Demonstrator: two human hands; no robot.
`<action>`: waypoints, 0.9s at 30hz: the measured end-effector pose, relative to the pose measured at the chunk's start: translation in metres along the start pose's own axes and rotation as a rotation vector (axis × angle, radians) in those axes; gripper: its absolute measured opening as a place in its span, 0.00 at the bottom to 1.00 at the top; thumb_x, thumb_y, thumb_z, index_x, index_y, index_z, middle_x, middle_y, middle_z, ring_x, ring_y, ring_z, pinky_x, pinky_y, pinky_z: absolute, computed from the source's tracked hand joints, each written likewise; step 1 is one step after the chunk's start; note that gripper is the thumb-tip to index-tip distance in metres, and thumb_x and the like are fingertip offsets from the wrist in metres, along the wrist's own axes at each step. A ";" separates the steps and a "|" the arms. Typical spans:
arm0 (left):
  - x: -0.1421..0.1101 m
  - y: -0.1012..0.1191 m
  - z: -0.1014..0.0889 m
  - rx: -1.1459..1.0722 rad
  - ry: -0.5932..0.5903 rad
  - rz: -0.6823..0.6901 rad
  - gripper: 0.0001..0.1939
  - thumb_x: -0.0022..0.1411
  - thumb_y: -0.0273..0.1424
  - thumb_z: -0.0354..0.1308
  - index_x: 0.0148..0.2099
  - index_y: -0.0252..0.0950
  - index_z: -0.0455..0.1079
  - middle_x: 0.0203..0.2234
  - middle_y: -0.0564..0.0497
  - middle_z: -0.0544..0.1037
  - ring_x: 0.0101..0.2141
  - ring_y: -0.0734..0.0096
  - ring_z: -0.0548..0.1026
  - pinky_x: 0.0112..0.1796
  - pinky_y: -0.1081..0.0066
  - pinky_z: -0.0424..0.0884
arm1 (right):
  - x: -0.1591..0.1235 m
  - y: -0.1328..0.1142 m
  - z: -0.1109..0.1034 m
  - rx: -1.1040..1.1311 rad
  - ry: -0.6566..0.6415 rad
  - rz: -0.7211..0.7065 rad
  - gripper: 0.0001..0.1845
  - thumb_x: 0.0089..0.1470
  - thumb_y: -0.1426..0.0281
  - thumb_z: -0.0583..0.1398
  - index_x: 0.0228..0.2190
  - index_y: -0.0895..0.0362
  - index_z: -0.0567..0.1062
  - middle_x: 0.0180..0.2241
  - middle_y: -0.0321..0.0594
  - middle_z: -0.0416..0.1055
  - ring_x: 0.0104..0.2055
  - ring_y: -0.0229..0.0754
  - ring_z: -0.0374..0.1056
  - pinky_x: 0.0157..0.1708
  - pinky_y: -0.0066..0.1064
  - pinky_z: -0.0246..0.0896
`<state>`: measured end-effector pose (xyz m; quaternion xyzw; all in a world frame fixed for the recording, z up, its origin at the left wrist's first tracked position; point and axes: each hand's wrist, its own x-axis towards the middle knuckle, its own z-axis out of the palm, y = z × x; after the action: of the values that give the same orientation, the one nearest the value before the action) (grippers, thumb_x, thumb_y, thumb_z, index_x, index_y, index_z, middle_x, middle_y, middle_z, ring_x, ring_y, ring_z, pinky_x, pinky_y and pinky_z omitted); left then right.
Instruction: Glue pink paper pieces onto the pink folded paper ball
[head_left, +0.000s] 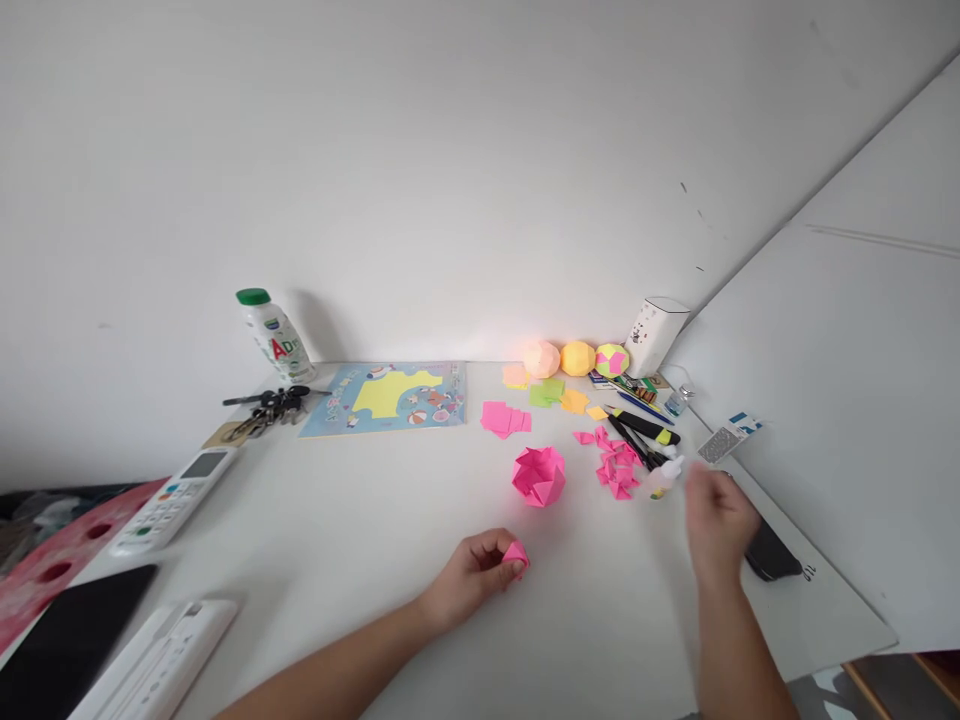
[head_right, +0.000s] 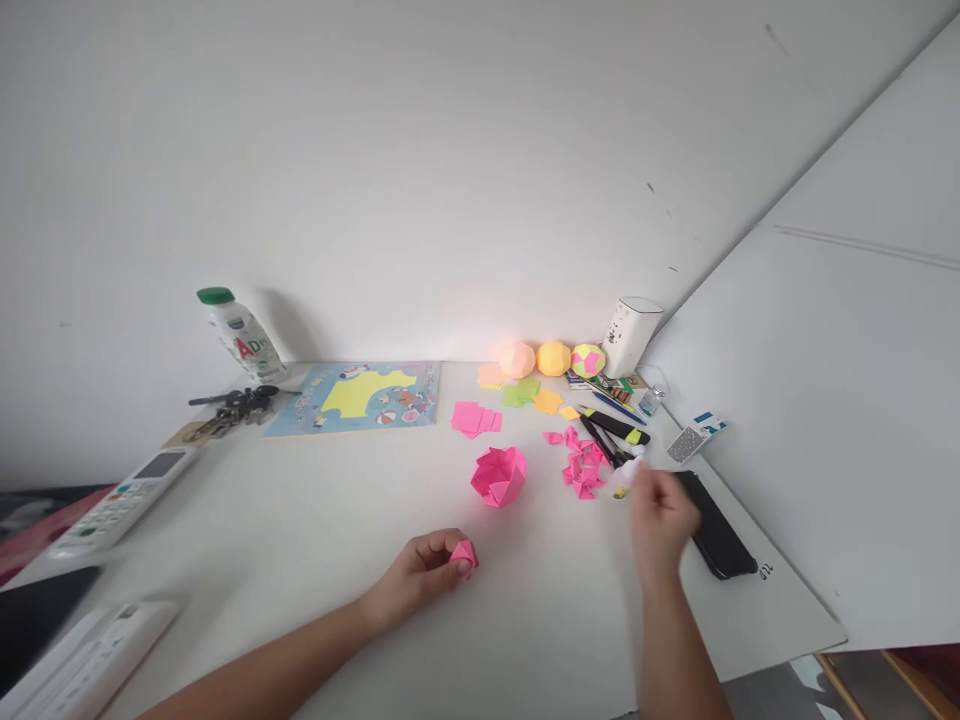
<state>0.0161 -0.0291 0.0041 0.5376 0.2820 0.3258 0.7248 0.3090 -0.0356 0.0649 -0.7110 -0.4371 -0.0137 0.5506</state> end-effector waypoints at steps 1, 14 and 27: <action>0.000 0.001 0.000 0.014 -0.007 -0.005 0.16 0.56 0.42 0.58 0.27 0.33 0.65 0.24 0.52 0.67 0.26 0.76 0.62 0.29 0.73 0.60 | 0.012 0.010 -0.003 -0.034 0.180 0.036 0.13 0.51 0.62 0.53 0.29 0.59 0.70 0.26 0.38 0.66 0.29 0.41 0.62 0.31 0.31 0.60; -0.004 0.010 -0.002 -0.109 -0.075 -0.032 0.17 0.60 0.44 0.53 0.30 0.35 0.63 0.26 0.51 0.69 0.30 0.72 0.66 0.35 0.70 0.62 | 0.030 0.038 0.019 -0.371 -0.445 0.114 0.32 0.42 0.62 0.58 0.49 0.61 0.65 0.37 0.51 0.72 0.38 0.54 0.70 0.39 0.43 0.63; 0.000 0.016 -0.009 -0.213 -0.078 -0.098 0.13 0.59 0.37 0.55 0.27 0.35 0.62 0.20 0.54 0.66 0.26 0.72 0.64 0.35 0.70 0.61 | -0.044 -0.035 0.022 0.211 -0.988 -0.294 0.17 0.50 0.64 0.62 0.42 0.53 0.69 0.42 0.45 0.70 0.40 0.45 0.69 0.35 0.32 0.67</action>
<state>0.0067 -0.0205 0.0169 0.4556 0.2433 0.2968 0.8032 0.2494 -0.0446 0.0608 -0.5048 -0.7387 0.2900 0.3397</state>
